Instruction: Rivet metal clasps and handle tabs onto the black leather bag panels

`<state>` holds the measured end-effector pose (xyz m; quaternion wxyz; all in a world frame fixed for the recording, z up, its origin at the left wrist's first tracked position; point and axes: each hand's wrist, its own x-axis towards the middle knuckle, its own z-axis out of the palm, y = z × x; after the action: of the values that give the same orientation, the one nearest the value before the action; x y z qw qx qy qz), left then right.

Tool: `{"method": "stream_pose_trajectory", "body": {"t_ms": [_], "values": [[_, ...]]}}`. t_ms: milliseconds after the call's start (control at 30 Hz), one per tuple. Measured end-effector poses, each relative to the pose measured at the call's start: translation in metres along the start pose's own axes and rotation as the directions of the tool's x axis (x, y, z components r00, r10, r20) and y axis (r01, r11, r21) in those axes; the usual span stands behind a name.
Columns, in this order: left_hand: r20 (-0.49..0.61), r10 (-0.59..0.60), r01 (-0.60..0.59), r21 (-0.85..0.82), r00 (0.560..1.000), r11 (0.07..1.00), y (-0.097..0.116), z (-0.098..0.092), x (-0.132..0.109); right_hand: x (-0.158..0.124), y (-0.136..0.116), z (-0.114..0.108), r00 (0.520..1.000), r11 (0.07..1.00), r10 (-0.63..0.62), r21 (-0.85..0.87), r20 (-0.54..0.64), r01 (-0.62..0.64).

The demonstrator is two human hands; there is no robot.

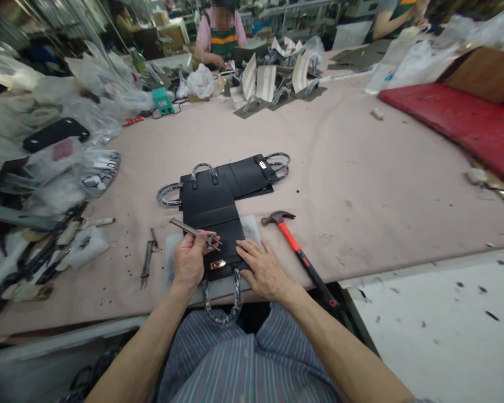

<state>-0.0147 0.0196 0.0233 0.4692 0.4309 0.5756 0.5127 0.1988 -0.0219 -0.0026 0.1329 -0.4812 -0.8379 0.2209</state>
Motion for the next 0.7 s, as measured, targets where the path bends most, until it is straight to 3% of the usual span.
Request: {"method": "stream_pose_trajectory", "body": {"t_ms": [33, 100, 200, 267, 367, 467, 533, 600, 700], "values": [[-0.035, 0.009, -0.007, 0.064, 0.999, 0.998, 0.005, -0.014, 0.006, 0.0, -0.001, -0.001, 1.0, 1.0, 0.004, 0.002, -0.001, -0.004], [-0.106, 0.07, -0.024, 0.381, 0.992, 0.924, 0.011, -0.05, 0.015, 0.0, -0.002, -0.002, 1.0, 1.0, 0.014, 0.008, -0.013, -0.014], [-0.132, 0.12, 0.05, 0.85, 0.984, 0.524, 0.008, -0.108, 0.02, 0.001, -0.003, -0.004, 0.999, 0.999, 0.025, 0.03, -0.025, -0.024], [-0.12, 0.046, 0.103, 0.955, 0.992, 0.279, 0.001, -0.137, 0.016, 0.004, -0.006, -0.007, 0.999, 0.999, 0.034, 0.043, -0.038, -0.032], [-0.065, -0.11, 0.076, 0.992, 0.992, 0.1, -0.009, -0.158, 0.006, 0.016, -0.02, -0.015, 0.995, 0.999, 0.047, -0.014, -0.089, -0.049], [-0.016, -0.141, 0.024, 0.998, 0.99, 0.054, -0.013, -0.157, -0.005, 0.031, -0.037, -0.023, 0.999, 0.986, -0.012, -0.167, -0.042, 0.005], [-0.002, -0.037, 0.004, 0.998, 0.999, 0.062, -0.014, -0.149, -0.011, 0.037, -0.044, -0.026, 0.997, 0.963, -0.056, -0.26, 0.044, 0.066], [0.055, 0.109, -0.071, 0.987, 0.992, 0.143, -0.013, -0.138, -0.019, 0.037, -0.046, -0.027, 0.992, 0.945, -0.078, -0.309, 0.1, 0.105], [0.253, 0.258, -0.331, 0.883, 0.932, 0.332, -0.007, -0.113, -0.04, 0.042, -0.049, -0.023, 0.992, 0.958, -0.111, -0.257, 0.063, 0.124]]}}
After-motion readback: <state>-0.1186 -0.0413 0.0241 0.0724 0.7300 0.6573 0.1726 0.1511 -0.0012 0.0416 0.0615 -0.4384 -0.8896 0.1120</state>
